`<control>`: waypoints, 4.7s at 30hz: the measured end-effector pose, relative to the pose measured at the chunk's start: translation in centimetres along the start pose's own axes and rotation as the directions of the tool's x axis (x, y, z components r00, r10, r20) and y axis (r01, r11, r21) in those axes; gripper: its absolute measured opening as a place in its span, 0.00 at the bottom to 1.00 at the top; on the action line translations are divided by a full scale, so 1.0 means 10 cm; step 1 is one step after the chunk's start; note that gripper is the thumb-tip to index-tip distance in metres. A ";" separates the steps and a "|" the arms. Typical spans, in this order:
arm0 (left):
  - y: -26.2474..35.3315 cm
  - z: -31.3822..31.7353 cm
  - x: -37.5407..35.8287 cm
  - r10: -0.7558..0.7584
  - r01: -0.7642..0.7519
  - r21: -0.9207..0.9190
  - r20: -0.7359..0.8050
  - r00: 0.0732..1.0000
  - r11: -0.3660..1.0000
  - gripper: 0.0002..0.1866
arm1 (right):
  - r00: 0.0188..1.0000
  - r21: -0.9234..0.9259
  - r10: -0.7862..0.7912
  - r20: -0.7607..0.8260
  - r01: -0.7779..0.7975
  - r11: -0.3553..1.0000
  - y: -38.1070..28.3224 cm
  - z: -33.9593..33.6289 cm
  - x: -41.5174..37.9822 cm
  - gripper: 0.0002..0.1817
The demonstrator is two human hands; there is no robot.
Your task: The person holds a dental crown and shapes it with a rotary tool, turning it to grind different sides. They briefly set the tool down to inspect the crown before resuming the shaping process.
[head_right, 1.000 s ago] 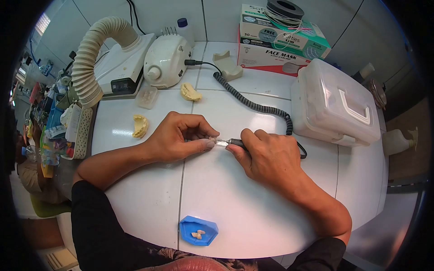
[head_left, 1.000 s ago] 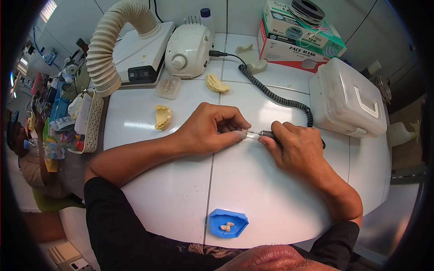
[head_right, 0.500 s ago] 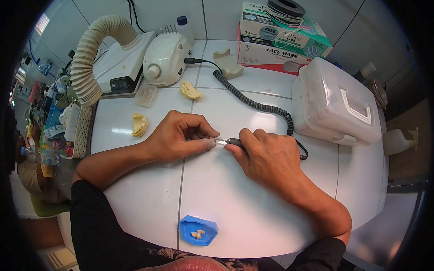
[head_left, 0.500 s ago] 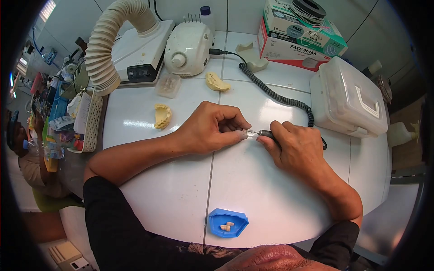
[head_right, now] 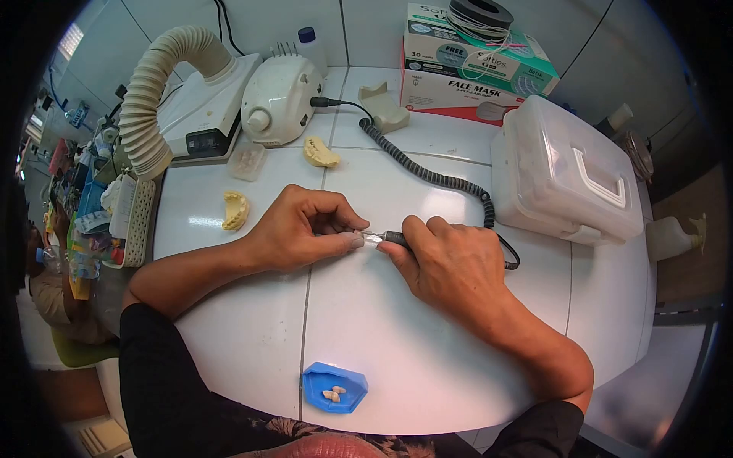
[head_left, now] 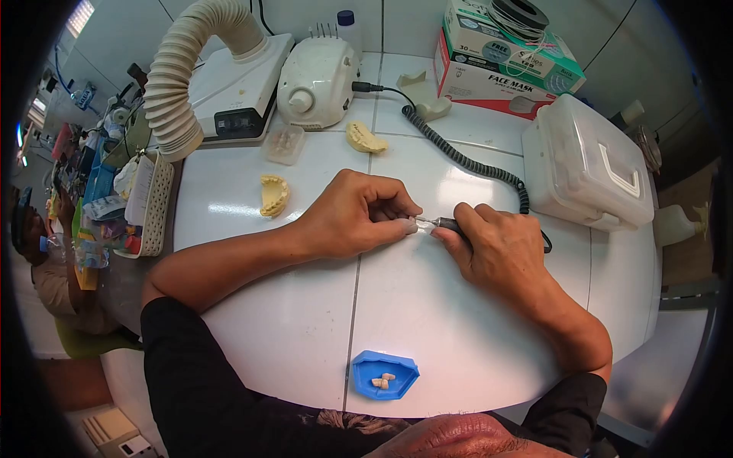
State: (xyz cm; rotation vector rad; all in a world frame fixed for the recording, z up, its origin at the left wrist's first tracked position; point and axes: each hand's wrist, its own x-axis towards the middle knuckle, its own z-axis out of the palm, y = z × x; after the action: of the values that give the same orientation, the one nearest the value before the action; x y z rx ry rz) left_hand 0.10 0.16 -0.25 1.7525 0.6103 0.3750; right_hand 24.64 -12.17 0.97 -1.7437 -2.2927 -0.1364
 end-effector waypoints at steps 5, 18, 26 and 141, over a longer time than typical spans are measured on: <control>-0.02 0.00 0.00 0.019 -0.019 -0.003 -0.011 1.000 1.000 0.11 | 1.000 -0.011 0.000 -0.017 0.000 1.000 -0.01 0.01 0.00 0.25; -0.03 -0.01 0.00 0.029 -0.032 -0.189 -0.020 0.999 0.981 0.09 | 0.996 0.082 0.071 0.048 -0.075 0.994 0.06 -0.08 0.00 0.24; 0.00 -0.07 0.04 0.107 -0.120 -0.099 -0.124 0.987 0.988 0.08 | 0.994 0.043 0.108 0.014 -0.108 0.993 0.02 -0.02 -0.02 0.25; 0.05 0.02 -0.05 0.018 -0.018 0.025 -0.031 0.999 1.000 0.13 | 0.996 0.030 -0.036 -0.076 0.038 0.999 0.07 0.07 0.01 0.25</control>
State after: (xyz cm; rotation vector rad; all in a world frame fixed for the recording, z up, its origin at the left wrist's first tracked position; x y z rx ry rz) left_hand -0.12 -0.35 0.20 1.7799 0.6242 0.4093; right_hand 25.16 -11.71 0.30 -1.6524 -2.2621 -0.1685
